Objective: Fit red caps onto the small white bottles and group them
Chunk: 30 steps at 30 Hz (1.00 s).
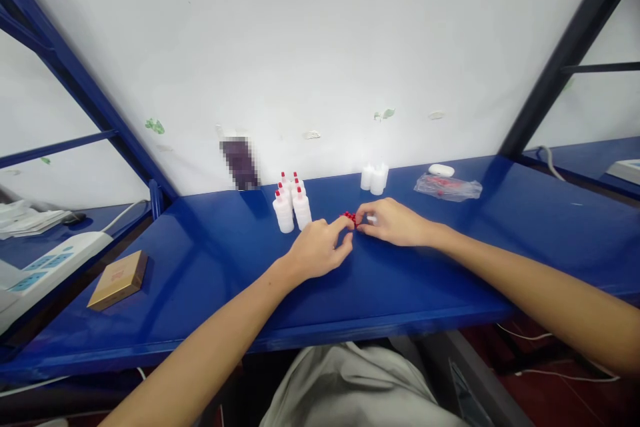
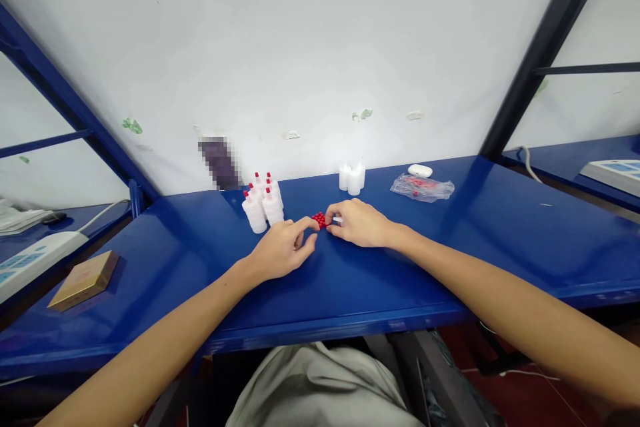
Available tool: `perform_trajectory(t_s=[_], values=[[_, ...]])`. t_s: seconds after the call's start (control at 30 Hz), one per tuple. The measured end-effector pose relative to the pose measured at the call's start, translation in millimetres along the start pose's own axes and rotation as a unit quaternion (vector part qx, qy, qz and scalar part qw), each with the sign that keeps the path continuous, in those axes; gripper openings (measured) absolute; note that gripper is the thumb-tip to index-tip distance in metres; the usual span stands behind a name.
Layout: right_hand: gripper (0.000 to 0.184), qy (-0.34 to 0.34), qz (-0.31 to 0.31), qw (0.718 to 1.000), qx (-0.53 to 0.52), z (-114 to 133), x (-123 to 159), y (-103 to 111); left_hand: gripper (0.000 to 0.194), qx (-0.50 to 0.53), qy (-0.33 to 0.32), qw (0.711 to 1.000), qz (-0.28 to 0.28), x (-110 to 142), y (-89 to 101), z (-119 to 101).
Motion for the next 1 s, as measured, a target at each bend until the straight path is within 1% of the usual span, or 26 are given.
perform_trajectory(t_s=[0.03, 0.07, 0.1, 0.13, 0.2, 0.23, 0.27, 0.3, 0.33, 0.37, 0.4, 0.47, 0.5, 0.57, 0.63, 0.73, 0.87, 1.0], values=[[0.015, -0.001, -0.009, 0.997, -0.072, 3, 0, 1, 0.021, 0.017, 0.006, 1.0, 0.011, 0, -1.0, 1], [0.017, -0.008, -0.016, 0.988, -0.155, 6, 0, 2, 0.027, 0.036, 0.006, 0.999, 0.018, 0, -0.6, 3], [0.02, -0.019, -0.02, 0.97, -0.242, 8, 0, 3, 0.031, 0.054, -0.002, 0.998, 0.018, 0, 0.6, 4], [0.023, -0.033, -0.021, 0.946, -0.321, 11, 0, 2, 0.033, 0.071, -0.015, 0.997, 0.009, 0, 2.4, 4], [0.027, -0.05, -0.02, 0.897, -0.439, 14, 0, 1, 0.032, 0.093, -0.048, 0.994, -0.022, 0, 6.0, 5], [0.028, -0.053, -0.017, 0.878, -0.476, 15, -1, -1, 0.03, 0.097, -0.065, 0.992, -0.04, 0, 7.3, 5], [0.028, -0.055, -0.014, 0.865, -0.499, 15, -1, -3, 0.028, 0.098, -0.08, 0.99, -0.059, 0, 8.0, 6], [0.029, -0.054, -0.011, 0.858, -0.511, 16, -1, -4, 0.027, 0.095, -0.091, 0.988, -0.079, 0, 8.3, 6], [0.029, -0.048, -0.01, 0.86, -0.509, 16, -1, -6, 0.025, 0.092, -0.097, 0.986, -0.099, 0, 8.3, 6], [0.03, -0.035, -0.014, 0.871, -0.49, 17, 0, -7, 0.024, 0.093, -0.099, 0.984, -0.119, 0, 8.2, 6], [0.031, -0.017, -0.022, 0.892, -0.452, 18, 0, -8, 0.023, 0.097, -0.098, 0.981, -0.136, 0, 8.0, 6], [0.036, 0.033, -0.042, 0.941, -0.335, 20, 2, -8, 0.021, 0.112, -0.096, 0.977, -0.156, 0, 7.4, 6], [0.04, 0.06, -0.049, 0.96, -0.269, 21, 3, -9, 0.02, 0.119, -0.097, 0.976, -0.155, 0, 7.1, 5], [0.045, 0.102, -0.048, 0.981, -0.159, 22, 5, -11, 0.016, 0.125, -0.101, 0.977, -0.139, 1, 6.1, 4], [0.048, 0.122, -0.029, 0.988, -0.085, 23, 6, -13, 0.013, 0.124, -0.1, 0.98, -0.116, 1, 5.1, 2], [0.048, 0.113, 0.005, 0.994, -0.012, 25, 7, -16, 0.012, 0.116, -0.089, 0.986, -0.085, 2, 4.3, 2], [0.051, 0.09, 0.021, 0.995, 0.038, 27, 6, -17, 0.011, 0.107, -0.074, 0.989, -0.063, 2, 4.3, 3], [0.049, 0.089, 0.032, 0.993, 0.074, 27, 7, -18, 0.014, 0.095, -0.06, 0.992, -0.05, 2, 3.9, 4]])
Point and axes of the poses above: each hand's wrist, its own x-axis away from the middle knuckle, its own y-axis out of the back of the hand, z = x × y, the point moved 1 cm from there along -x, towards the middle knuckle, and after that the axes turned 13 degrees about y, right-handed, at the moved point
